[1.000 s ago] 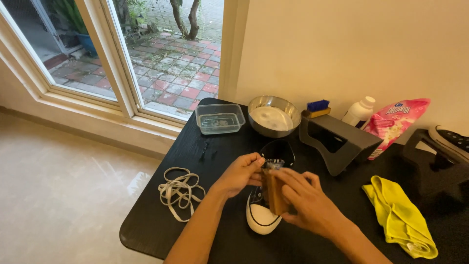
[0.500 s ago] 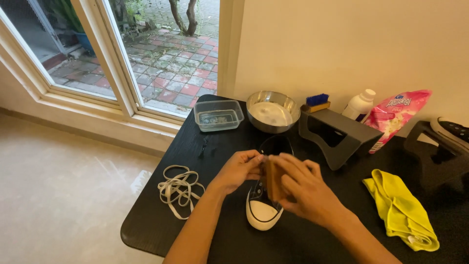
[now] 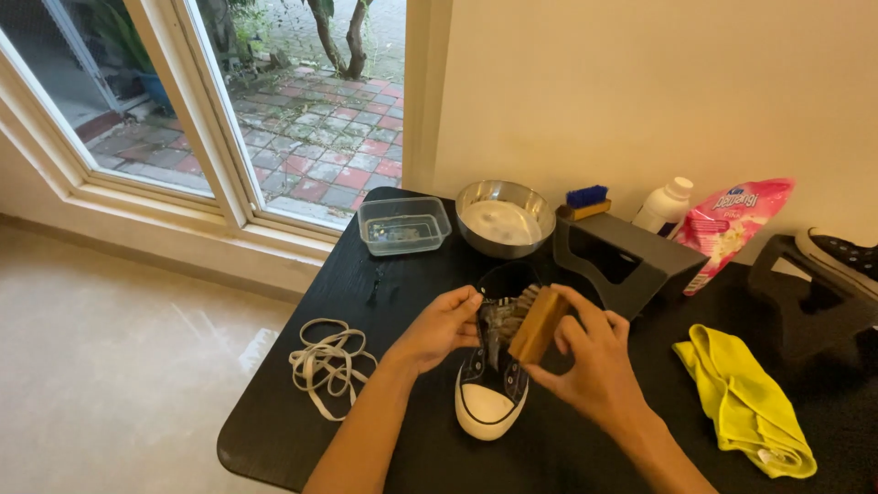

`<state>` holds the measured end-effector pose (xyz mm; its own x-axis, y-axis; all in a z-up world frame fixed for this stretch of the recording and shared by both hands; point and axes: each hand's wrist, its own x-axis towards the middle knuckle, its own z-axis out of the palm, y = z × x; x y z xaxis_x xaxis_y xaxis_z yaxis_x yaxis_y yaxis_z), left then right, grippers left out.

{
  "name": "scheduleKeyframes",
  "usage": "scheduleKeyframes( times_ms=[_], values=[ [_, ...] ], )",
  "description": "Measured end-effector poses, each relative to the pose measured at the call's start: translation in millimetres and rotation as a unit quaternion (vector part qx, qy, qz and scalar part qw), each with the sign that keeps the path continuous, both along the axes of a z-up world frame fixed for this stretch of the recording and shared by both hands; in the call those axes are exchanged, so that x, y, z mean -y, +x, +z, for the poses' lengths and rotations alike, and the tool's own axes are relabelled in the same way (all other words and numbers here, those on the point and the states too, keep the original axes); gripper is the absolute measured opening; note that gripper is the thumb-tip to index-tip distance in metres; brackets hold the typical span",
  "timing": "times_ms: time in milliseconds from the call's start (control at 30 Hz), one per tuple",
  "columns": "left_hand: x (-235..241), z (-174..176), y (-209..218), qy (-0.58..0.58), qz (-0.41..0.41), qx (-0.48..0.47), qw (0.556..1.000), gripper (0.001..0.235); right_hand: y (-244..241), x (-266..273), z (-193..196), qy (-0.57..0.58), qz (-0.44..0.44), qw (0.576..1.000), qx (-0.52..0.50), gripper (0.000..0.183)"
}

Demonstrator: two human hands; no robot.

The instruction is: The person scrubs a black canvas sneaker with a wooden-handled brush. They repeatedly dip the brush into a small container of water and continue scrubbing the shoe's upper and toe cap. The person also handles the shoe's laces, which are removed and placed on the table.

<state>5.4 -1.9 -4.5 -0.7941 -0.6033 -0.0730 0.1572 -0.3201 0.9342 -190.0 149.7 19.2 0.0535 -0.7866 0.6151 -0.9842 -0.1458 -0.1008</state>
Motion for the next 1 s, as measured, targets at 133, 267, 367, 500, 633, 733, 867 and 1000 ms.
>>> scheduleKeyframes(
  times_ms=[133,267,367,500,633,733,867,1000],
  values=[
    [3,-7,-1,0.003,0.017,0.012,1.000,0.025,16,-6,-8,0.057,0.040,0.997,0.042,0.056],
    [1,-6,-3,0.017,0.019,0.006,1.000,0.024,11,-7,1,0.013,-0.016,0.999,0.041,0.055],
    [1,-6,-4,0.024,0.020,0.008,0.999,0.025,16,-9,4,-0.009,0.009,1.000,0.001,0.054],
    [-3,-3,-4,-0.004,0.025,0.034,0.999,0.027,23,-14,1,0.015,0.044,0.998,-0.044,0.050],
    [-6,9,1,-0.036,0.014,0.059,0.998,0.026,12,-10,12,-0.054,-0.009,0.998,-0.011,0.053],
    [-7,11,2,-0.047,-0.002,0.076,0.996,0.025,14,-12,11,-0.070,0.013,0.997,-0.025,0.048],
    [-2,1,-1,-0.045,0.028,0.056,0.997,0.023,15,-15,-3,0.083,0.112,0.988,-0.061,0.046],
    [3,-10,-4,-0.021,0.026,0.041,0.999,0.026,11,-9,-1,-0.034,0.014,0.998,-0.058,0.054]
  ],
)
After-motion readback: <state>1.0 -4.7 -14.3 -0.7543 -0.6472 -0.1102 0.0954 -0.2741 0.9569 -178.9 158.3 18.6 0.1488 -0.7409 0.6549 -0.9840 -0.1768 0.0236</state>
